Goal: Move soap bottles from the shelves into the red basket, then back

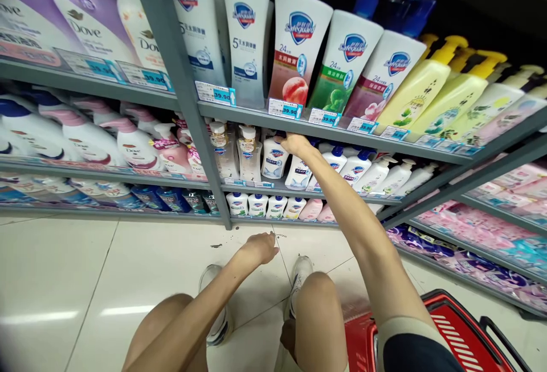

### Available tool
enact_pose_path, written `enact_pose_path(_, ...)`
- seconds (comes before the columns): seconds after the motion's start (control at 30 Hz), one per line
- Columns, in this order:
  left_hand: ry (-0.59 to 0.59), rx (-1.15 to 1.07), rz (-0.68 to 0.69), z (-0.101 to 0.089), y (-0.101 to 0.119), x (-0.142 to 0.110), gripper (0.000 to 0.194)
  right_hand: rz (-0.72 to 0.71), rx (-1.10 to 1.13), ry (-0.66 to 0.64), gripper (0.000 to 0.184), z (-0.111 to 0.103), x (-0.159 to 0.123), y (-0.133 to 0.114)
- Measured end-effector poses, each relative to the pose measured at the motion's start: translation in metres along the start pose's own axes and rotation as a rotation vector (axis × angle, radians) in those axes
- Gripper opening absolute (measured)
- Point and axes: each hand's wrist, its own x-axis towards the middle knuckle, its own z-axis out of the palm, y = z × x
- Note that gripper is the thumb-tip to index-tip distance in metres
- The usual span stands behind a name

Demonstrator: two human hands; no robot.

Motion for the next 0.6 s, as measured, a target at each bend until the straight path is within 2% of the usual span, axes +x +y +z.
enact_pose_path(0.27, -0.012, 0.027, -0.009, 0.006, 0.006, 0.004, 0.048, -0.011, 0.047, -0.036, 0.055, -0.012, -0.019, -0.008)
enact_pose_path(0.6, 0.014, 0.025, -0.008, 0.008, -0.001, 0.005, 0.050, 0.027, 0.082, 0.024, 0.051, -0.007, -0.021, -0.009)
